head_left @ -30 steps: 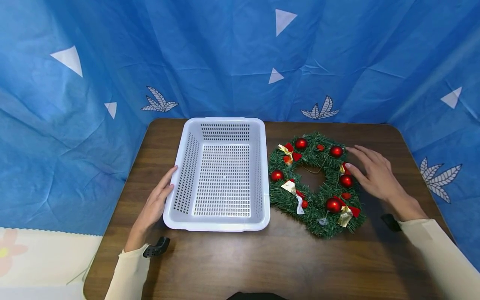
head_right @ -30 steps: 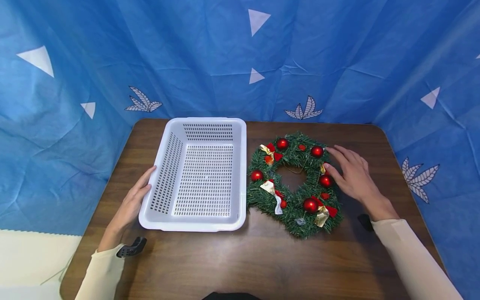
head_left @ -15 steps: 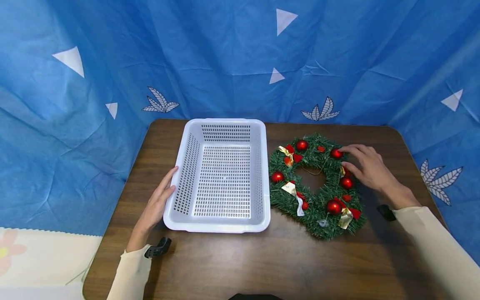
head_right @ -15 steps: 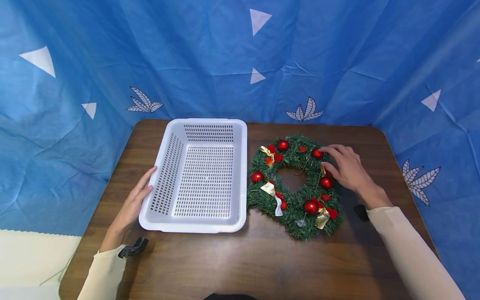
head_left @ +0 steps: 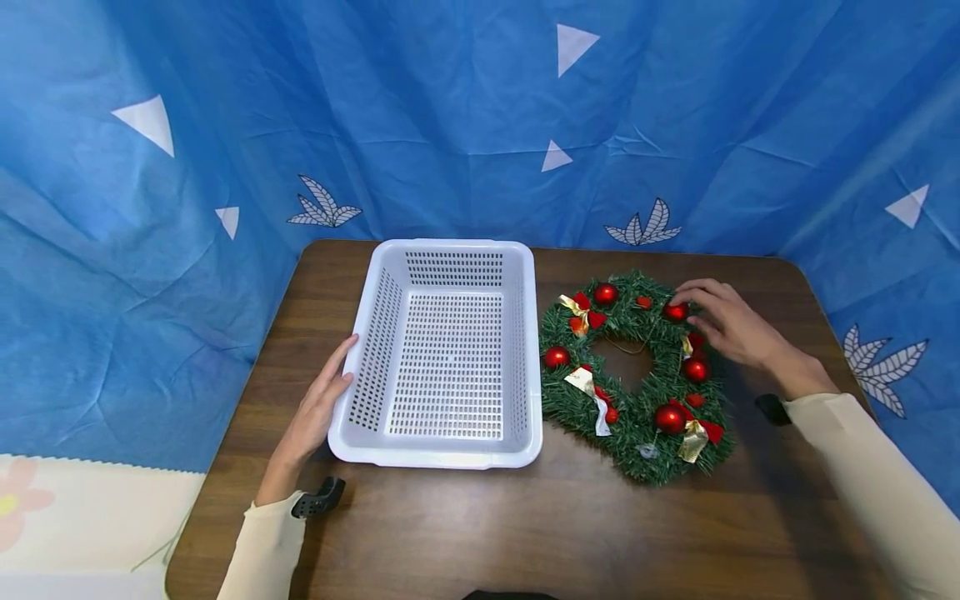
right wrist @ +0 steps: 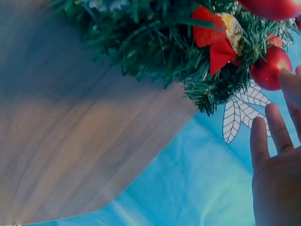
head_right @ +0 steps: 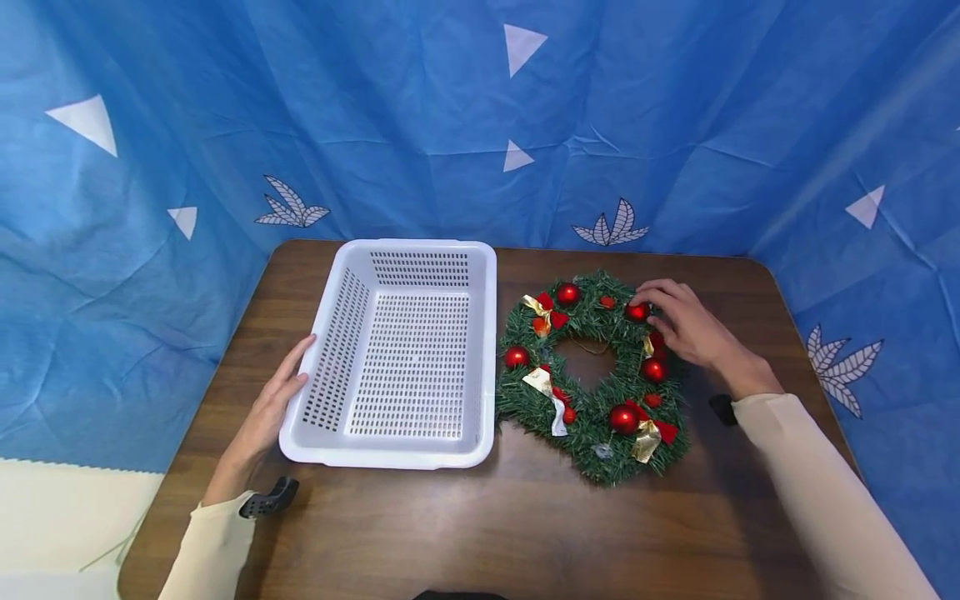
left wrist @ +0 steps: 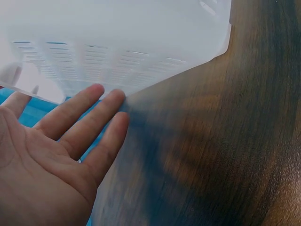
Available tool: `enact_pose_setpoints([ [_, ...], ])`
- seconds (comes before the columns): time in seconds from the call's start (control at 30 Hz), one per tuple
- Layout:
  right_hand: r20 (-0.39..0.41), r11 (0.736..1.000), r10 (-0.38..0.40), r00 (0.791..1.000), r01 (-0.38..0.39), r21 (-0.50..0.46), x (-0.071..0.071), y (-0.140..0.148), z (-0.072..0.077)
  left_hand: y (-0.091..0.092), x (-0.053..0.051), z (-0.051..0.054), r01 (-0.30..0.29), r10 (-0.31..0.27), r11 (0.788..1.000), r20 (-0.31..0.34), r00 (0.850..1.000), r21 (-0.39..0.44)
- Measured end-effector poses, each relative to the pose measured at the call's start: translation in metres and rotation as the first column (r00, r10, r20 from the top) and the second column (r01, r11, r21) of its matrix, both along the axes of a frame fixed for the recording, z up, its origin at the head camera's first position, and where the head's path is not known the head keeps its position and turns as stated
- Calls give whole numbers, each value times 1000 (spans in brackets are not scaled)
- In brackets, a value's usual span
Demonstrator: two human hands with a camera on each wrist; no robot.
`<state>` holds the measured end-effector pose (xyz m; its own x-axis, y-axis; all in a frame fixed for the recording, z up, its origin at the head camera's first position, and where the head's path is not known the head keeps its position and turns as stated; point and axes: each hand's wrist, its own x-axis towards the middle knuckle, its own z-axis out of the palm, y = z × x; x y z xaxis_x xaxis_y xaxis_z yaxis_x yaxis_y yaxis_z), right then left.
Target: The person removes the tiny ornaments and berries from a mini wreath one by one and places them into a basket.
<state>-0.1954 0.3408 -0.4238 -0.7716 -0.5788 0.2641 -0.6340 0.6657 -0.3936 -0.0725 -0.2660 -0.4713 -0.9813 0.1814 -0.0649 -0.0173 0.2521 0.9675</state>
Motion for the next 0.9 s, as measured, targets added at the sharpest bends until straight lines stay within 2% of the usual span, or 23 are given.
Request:
enact_pose_setpoints([
  [0.37,47,1000,31,998,-31,6,-6,1,-3,-1,-1,-2,8,-8,1000,-19,1000,24],
  [0.63,12,1000,15,1000,-15,18,-7,-3,-9,-2,1,-2,20,-20,997,-1,1000,70],
  [0.9,20,999,-31,999,30,35,-10,-5,-9,-1,0,-3,28,-28,997,-6,1000,75],
])
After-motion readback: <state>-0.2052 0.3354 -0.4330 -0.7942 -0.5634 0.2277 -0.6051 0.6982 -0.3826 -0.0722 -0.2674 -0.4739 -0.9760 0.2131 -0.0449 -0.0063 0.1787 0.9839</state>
